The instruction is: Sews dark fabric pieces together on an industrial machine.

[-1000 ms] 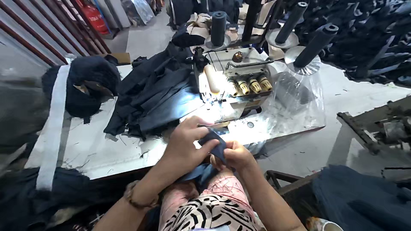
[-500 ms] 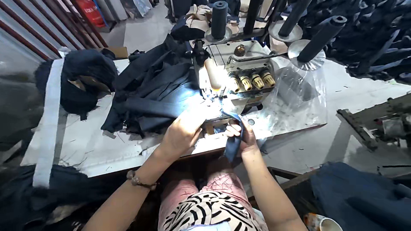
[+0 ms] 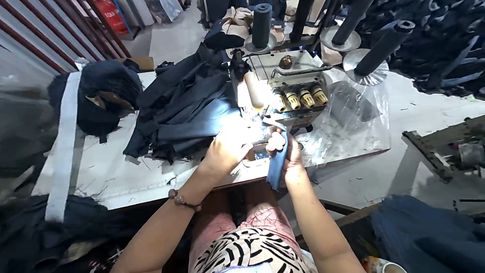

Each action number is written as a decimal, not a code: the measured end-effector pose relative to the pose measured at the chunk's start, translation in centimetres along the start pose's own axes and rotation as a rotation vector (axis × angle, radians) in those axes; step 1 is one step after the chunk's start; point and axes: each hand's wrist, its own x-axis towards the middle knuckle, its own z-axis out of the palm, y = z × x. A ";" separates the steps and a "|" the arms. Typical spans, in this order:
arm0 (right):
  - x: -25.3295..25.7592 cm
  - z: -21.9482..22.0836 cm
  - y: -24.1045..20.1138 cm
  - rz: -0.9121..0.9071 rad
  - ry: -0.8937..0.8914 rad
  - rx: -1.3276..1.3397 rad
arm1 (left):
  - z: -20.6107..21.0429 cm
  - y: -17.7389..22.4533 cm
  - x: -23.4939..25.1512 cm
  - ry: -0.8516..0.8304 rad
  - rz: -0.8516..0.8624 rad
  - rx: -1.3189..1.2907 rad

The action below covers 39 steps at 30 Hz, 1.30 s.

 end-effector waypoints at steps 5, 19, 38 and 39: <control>-2.0 3.2 1.2 0.082 -0.018 -0.683 | -3.1 1.3 0.2 -0.087 -0.204 -0.338; -1.7 0.4 0.6 0.059 -0.005 -0.178 | -5.4 -3.0 -3.0 0.096 -0.061 0.090; 0.4 1.0 0.3 -0.033 0.047 -0.073 | -0.9 -2.4 0.2 -0.115 -0.005 0.004; 0.2 1.2 0.4 -0.025 0.062 -0.156 | -1.2 -2.8 0.5 -0.111 0.021 -0.019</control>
